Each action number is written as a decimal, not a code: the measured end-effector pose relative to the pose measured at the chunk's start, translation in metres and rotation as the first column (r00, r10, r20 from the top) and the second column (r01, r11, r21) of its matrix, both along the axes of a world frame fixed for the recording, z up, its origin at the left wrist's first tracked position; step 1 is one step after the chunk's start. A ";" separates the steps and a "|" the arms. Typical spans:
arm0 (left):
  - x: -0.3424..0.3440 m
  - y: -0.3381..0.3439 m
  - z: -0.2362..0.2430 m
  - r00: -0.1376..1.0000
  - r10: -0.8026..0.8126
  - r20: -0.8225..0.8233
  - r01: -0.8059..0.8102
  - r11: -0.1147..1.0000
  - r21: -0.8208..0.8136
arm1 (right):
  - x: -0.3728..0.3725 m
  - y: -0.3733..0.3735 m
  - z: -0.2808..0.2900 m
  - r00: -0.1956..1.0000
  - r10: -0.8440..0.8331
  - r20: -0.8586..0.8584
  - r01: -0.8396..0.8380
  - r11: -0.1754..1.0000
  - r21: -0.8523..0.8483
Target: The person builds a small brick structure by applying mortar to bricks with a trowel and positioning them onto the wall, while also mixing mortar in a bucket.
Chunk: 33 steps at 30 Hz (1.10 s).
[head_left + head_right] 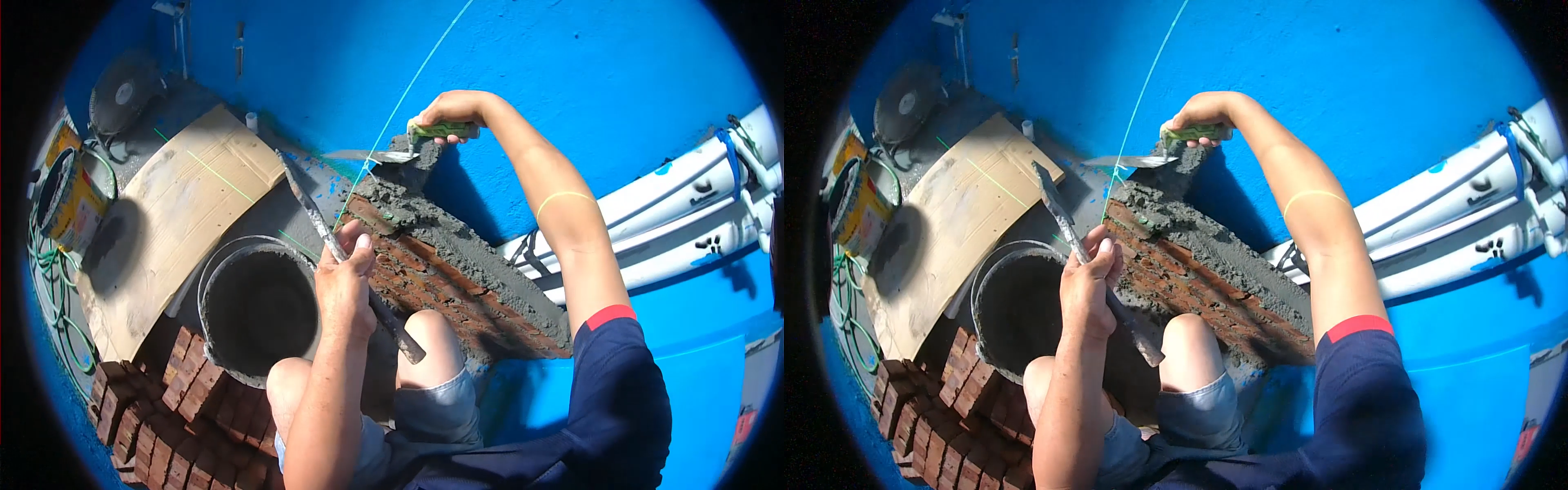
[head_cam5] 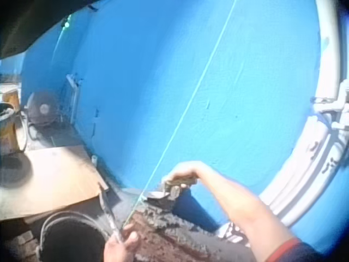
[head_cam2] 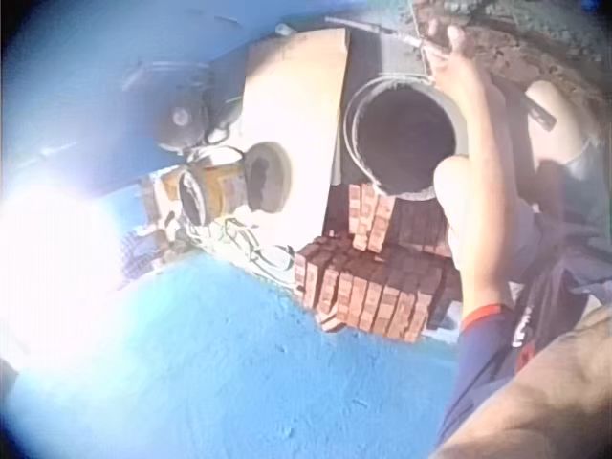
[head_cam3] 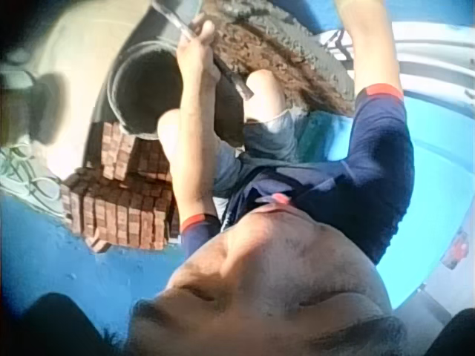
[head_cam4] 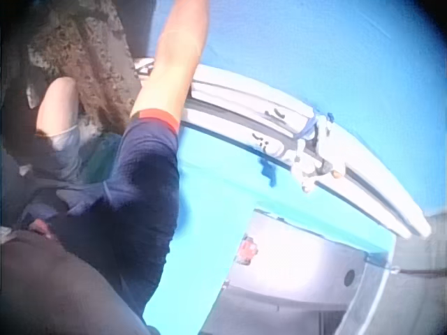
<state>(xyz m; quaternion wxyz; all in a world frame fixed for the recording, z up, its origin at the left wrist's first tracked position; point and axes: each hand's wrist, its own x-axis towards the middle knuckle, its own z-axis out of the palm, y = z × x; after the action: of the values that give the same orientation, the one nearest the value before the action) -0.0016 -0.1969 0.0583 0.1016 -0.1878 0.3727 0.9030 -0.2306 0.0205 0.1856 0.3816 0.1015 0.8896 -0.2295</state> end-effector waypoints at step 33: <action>-0.009 0.004 0.002 0.998 0.060 0.027 -0.062 0.995 0.077 | -0.018 0.082 0.005 -0.253 0.958 0.133 -0.109 -0.164 0.980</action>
<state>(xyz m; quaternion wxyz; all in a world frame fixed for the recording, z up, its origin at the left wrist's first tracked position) -0.0103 -0.1933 0.0599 0.0858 -0.2059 0.3299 0.9173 -0.2491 0.1025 0.1905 -0.1696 -0.4572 0.7289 0.4805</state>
